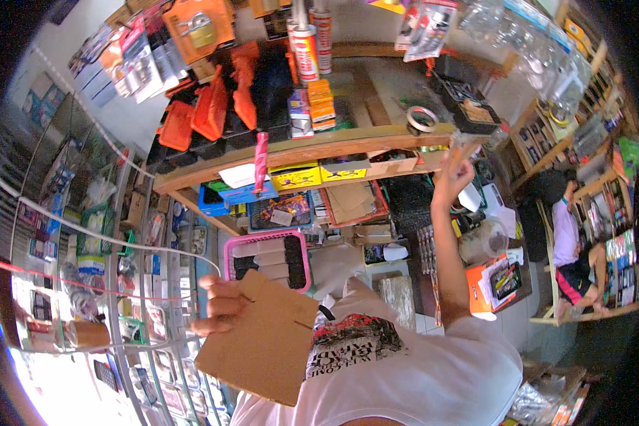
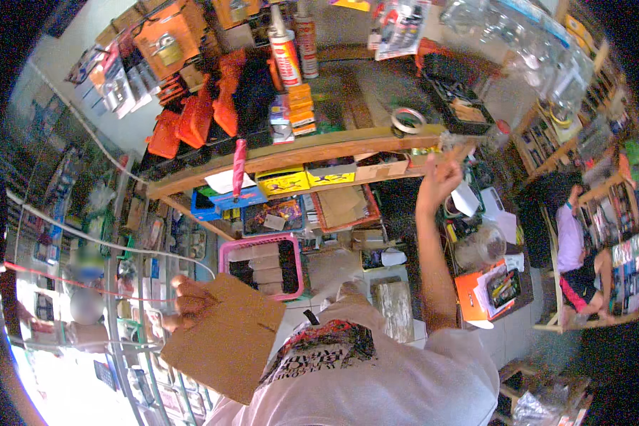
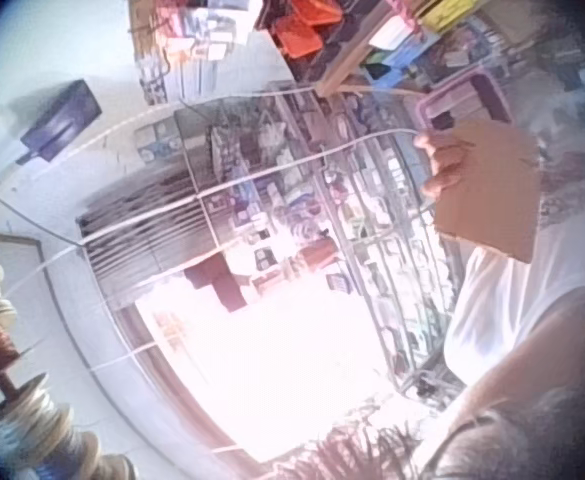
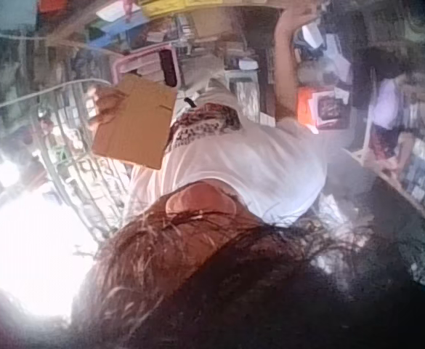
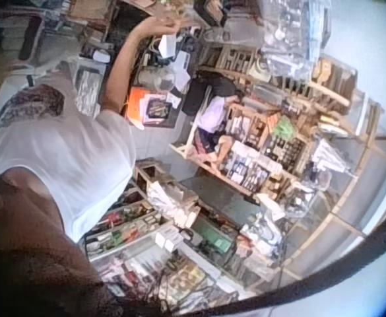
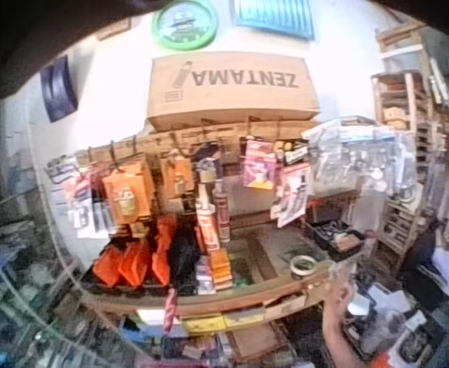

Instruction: The person assembles a small cardboard box by hand, using a roll of clear adhesive tape and scissors to secure the folds.

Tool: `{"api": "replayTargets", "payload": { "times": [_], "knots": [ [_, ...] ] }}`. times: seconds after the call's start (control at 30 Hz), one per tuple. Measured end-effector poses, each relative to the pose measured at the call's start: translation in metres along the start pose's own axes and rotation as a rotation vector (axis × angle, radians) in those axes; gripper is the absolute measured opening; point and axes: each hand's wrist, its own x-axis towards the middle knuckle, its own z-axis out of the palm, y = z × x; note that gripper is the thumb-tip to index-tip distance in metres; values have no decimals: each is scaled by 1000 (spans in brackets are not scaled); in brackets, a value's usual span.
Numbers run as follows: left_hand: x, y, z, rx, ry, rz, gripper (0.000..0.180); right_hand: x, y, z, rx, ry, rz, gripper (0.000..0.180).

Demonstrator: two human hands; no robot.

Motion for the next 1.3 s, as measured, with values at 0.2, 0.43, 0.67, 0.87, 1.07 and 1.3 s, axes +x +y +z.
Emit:
{"api": "replayTargets", "payload": {
  "times": [0.2,0.43,0.67,0.87,1.07,1.3],
  "knots": [
    [-35,-21,29,-78,-98,-96,21,-170,-158,-50,873,-1514,917,71],
    [-65,-21,-2,344,-268,-369,39,-182,-179,-54,771,-1387,1051,59],
    [-82,26,-33,-284,231,-1070,64,-182,-190,-55,495,-941,532,52],
    [-72,50,-29,218,17,-1144,77,-194,-198,-53,337,-1135,270,66],
    [-91,53,-40,287,-276,-1104,103,-197,-205,-54,225,-1381,47,116],
    [-112,53,-58,268,-280,-1061,81,-205,-185,-68,313,-1485,107,86]
  ]
}}
